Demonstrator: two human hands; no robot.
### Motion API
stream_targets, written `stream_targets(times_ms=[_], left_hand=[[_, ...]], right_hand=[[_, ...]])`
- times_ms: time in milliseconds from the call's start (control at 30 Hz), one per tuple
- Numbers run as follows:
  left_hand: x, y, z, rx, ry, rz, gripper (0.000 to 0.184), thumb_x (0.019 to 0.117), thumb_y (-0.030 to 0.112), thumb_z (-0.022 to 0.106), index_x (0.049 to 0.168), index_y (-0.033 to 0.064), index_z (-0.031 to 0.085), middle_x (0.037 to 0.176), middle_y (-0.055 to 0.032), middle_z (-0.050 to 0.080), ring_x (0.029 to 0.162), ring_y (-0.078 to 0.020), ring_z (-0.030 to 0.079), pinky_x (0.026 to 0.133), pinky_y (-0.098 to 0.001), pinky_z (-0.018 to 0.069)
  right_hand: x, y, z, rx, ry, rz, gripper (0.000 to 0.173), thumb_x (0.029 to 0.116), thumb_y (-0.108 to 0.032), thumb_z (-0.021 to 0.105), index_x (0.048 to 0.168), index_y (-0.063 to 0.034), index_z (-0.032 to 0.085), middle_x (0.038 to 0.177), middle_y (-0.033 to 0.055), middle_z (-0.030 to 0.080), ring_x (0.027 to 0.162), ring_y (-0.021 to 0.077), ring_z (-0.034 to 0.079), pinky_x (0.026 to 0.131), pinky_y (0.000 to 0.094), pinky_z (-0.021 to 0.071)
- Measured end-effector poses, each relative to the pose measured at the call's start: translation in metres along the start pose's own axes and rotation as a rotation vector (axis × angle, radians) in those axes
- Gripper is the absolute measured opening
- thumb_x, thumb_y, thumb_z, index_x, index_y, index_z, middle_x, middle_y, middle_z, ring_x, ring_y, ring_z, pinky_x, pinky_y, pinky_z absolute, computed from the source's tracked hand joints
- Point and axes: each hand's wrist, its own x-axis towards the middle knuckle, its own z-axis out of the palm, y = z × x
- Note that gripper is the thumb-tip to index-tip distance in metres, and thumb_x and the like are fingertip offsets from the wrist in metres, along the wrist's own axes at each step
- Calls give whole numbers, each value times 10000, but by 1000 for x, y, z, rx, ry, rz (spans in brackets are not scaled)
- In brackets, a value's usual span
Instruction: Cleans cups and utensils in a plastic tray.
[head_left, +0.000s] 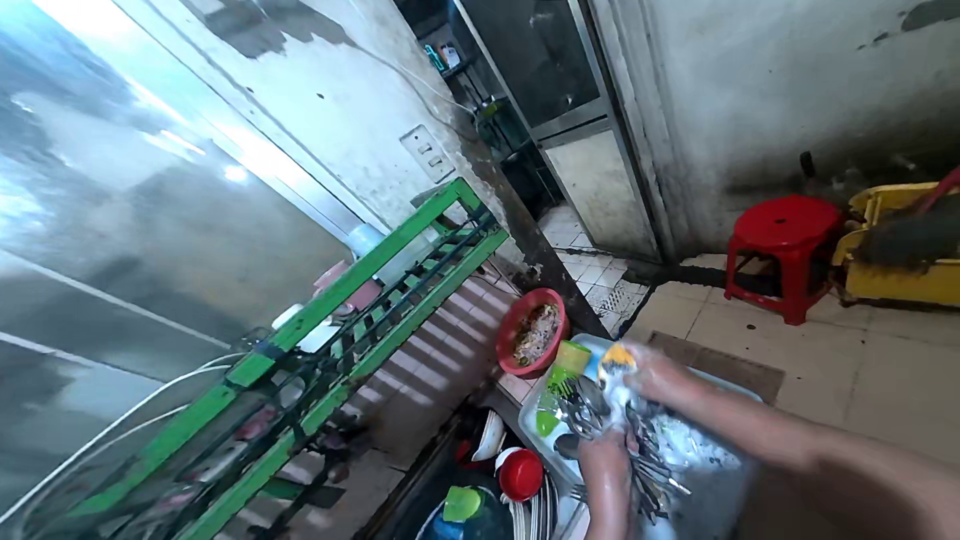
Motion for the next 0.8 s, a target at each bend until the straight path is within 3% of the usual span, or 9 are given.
stream_targets(times_ms=[100, 167, 267, 333, 467, 533, 633, 733, 800], left_hand=[[-1, 0, -1, -131, -57, -31, 105, 983, -63, 563, 880, -54, 586, 608, -77, 569, 497, -113, 543, 502, -226, 492], [-3, 3, -2, -213, -108, -70, 88, 1004, -42, 546, 932, -71, 589, 642, -103, 590, 506, -128, 559, 499, -237, 508], [-3, 5, -6, -287, -223, -100, 134, 1022, 3, 548, 938, -83, 607, 674, -124, 613, 532, -150, 584, 523, -264, 538], [-3, 2, -10, -265, -258, -119, 140, 1028, 9, 542, 950, -82, 613, 679, -118, 623, 540, -142, 591, 535, -257, 543], [-1, 6, 4, -263, -154, -143, 159, 1030, -15, 519, 886, -44, 580, 636, -68, 564, 510, -107, 543, 504, -217, 502], [3, 11, 11, -248, -119, -110, 166, 1025, -26, 519, 867, -42, 570, 611, -65, 551, 494, -107, 537, 494, -219, 499], [9, 13, 9, -204, -160, -80, 170, 1037, 7, 505, 882, -25, 566, 592, -55, 546, 478, -105, 533, 484, -228, 497], [14, 7, -3, -324, -245, -89, 222, 1060, 85, 507, 1035, -67, 667, 711, -96, 627, 547, -118, 573, 525, -237, 520], [18, 8, -11, -381, -267, -68, 221, 1046, 86, 532, 1138, -56, 674, 922, -129, 700, 738, -157, 661, 685, -283, 583]], right_hand=[[33, 15, -9, 258, 249, 0, 607, 927, -372, 751, 1414, -68, 555, 1288, 235, 645, 1188, 401, 630, 1017, 637, 478], [29, 12, -14, 354, 153, 52, 704, 898, -461, 754, 1441, -80, 519, 1332, 223, 617, 1220, 372, 609, 1044, 606, 472], [2, -5, -21, 237, -17, -29, 476, 947, -345, 731, 1311, -55, 635, 1195, 196, 676, 1107, 334, 651, 996, 571, 491], [4, -1, -23, 255, 207, -123, 358, 961, -299, 705, 1228, -62, 691, 1083, 175, 719, 997, 317, 697, 914, 572, 546], [7, -16, -39, 548, 411, 111, 546, 988, -317, 685, 1415, -17, 525, 1258, 258, 634, 1158, 387, 625, 1010, 598, 478], [-7, -15, -11, 532, 348, 155, 586, 995, -348, 666, 1449, -34, 471, 1238, 260, 636, 1116, 393, 643, 957, 606, 511], [-22, -16, 3, 370, 188, 125, 550, 971, -310, 707, 1401, -4, 551, 1291, 248, 631, 1211, 390, 604, 1053, 597, 449], [-1, 10, -16, 352, 128, 61, 459, 937, -320, 728, 1286, -36, 640, 1143, 211, 689, 1058, 355, 668, 950, 596, 515], [4, 16, -36, 213, -115, 61, 437, 944, -292, 729, 1284, -34, 638, 1119, 204, 691, 1026, 338, 674, 942, 572, 521]])
